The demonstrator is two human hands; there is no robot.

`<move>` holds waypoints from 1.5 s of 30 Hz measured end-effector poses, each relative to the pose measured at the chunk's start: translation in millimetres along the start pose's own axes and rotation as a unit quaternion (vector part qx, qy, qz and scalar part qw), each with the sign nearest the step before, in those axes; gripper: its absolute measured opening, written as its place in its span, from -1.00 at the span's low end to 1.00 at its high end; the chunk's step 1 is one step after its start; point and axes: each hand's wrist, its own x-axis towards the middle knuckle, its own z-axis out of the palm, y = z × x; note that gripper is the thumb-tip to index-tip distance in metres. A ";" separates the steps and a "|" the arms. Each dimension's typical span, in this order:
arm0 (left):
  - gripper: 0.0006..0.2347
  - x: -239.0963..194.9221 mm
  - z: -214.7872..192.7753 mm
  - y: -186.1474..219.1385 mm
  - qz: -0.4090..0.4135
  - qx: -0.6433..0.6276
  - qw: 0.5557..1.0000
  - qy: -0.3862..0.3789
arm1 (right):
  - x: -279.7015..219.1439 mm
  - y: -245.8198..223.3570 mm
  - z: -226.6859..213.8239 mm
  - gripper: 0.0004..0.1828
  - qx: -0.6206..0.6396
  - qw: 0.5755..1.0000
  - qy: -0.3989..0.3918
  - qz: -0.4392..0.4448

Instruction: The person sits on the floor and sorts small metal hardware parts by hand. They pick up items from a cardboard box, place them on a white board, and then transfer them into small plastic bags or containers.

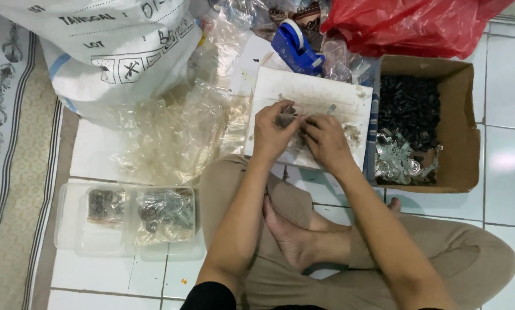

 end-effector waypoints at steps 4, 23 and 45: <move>-0.67 0.6 3.5 1.3 -0.001 0.006 1.000 -0.015 | -1.9 18.6 5.4 -0.80 -0.007 1.000 -0.030 -0.003; -0.59 -8.3 11.5 1.8 0.049 0.045 0.996 -0.060 | 70.7 -46.0 -135.2 -0.19 0.224 0.929 -0.156 0.249; -0.64 -5.0 9.4 13.4 0.016 0.001 0.998 -0.060 | -20.4 -6.1 -31.4 -0.57 0.066 0.954 -0.036 0.290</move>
